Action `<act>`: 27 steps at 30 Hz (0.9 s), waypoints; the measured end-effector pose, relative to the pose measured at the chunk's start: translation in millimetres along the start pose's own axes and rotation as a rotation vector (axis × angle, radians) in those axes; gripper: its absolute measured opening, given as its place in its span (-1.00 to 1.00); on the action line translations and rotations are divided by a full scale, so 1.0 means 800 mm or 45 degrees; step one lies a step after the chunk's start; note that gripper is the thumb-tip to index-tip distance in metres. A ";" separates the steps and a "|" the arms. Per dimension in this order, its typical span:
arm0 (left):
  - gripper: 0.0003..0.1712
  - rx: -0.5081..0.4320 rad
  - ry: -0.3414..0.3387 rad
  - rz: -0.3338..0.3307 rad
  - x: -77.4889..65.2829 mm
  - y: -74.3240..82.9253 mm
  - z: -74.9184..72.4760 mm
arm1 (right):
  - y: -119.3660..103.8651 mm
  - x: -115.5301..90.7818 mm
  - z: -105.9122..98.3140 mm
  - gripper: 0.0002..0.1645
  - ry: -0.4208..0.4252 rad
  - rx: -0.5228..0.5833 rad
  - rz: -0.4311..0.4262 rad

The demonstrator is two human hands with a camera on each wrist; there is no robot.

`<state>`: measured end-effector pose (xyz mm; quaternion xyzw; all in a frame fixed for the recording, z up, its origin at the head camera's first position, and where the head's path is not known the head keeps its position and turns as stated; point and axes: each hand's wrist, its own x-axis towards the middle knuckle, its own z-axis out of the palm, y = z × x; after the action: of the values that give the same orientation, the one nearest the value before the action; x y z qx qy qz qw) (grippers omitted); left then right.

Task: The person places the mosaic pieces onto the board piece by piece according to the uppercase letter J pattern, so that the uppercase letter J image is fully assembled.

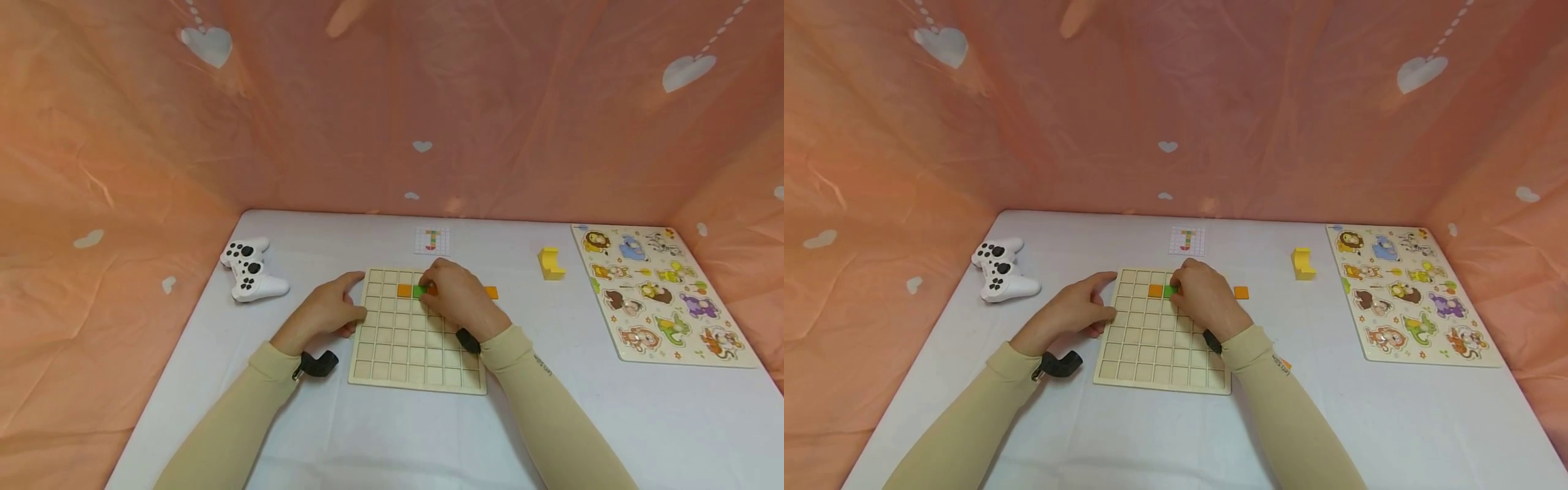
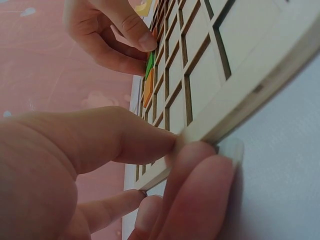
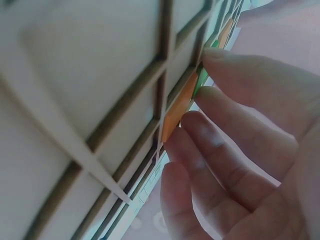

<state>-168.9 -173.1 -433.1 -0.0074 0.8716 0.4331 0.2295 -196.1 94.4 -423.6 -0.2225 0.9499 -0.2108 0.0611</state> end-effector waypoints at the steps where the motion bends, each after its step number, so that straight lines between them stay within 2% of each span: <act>1: 0.00 0.001 0.000 0.003 0.000 0.001 0.000 | 0.000 0.000 0.000 -0.74 0.000 0.000 0.000; 14: 0.02 0.003 -0.002 -0.016 0.002 0.004 0.003 | 0.004 -0.002 -0.006 -0.74 -0.019 0.041 0.021; 21: -0.02 0.062 0.002 0.031 0.001 0.006 0.006 | 0.022 -0.016 -0.018 -0.67 0.012 0.126 0.031; 27: -0.03 0.069 0.017 0.012 -0.003 0.005 0.002 | 0.054 -0.043 -0.040 -0.65 0.037 0.192 0.178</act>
<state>-166.7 -169.6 -430.0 -0.0001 0.8845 0.4105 0.2218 -189.4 156.9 -412.8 -0.1474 0.9453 -0.2802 0.0783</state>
